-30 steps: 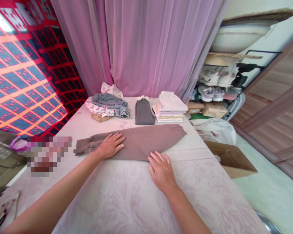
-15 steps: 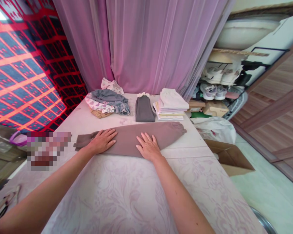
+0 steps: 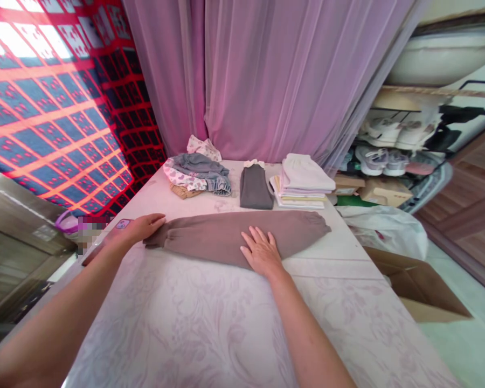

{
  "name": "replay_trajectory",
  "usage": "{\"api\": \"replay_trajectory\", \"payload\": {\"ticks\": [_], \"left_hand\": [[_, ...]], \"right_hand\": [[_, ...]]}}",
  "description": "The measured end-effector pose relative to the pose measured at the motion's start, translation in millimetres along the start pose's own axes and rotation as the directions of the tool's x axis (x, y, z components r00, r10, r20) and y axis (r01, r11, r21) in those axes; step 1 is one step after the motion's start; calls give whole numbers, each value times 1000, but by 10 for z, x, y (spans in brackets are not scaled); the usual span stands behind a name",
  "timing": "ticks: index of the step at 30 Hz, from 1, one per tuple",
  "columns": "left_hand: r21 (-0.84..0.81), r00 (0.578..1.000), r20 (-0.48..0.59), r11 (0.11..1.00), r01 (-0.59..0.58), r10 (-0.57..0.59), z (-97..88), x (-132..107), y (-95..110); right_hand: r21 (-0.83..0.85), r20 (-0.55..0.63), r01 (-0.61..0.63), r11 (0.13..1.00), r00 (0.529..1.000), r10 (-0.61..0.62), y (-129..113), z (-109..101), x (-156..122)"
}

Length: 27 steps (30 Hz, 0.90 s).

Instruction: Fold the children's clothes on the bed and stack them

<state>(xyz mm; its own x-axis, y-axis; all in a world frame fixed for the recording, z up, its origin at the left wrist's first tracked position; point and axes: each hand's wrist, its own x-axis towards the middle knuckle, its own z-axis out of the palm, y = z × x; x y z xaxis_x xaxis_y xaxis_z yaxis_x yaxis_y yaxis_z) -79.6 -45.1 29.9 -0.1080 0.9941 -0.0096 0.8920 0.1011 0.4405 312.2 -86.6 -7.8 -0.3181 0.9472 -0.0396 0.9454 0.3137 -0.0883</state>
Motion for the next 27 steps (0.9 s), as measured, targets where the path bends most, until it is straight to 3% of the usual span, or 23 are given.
{"api": "replay_trajectory", "payload": {"ticks": [6, 9, 20, 25, 27], "left_hand": [[-194, 984, 171, 977, 91, -57, -21, -45, -120], [-302, 981, 185, 946, 120, -65, -39, -62, -100], [-57, 935, 315, 980, 193, -166, -161, -15, -14], [-86, 912, 370, 972, 221, -175, -202, -28, 23], [-182, 918, 363, 954, 237, -159, -196, -64, 39]], "right_hand": [[-3, -46, 11, 1000, 999, -12, 19, 48, 0], [-3, -58, 11, 1000, 998, -11, 22, 60, -1], [17, -70, 7, 1000, 998, -6, 11, 51, -4], [20, -69, 9, 1000, 998, -7, 24, 68, 4], [19, -66, 8, 1000, 998, -7, 28, 71, 5]]}}
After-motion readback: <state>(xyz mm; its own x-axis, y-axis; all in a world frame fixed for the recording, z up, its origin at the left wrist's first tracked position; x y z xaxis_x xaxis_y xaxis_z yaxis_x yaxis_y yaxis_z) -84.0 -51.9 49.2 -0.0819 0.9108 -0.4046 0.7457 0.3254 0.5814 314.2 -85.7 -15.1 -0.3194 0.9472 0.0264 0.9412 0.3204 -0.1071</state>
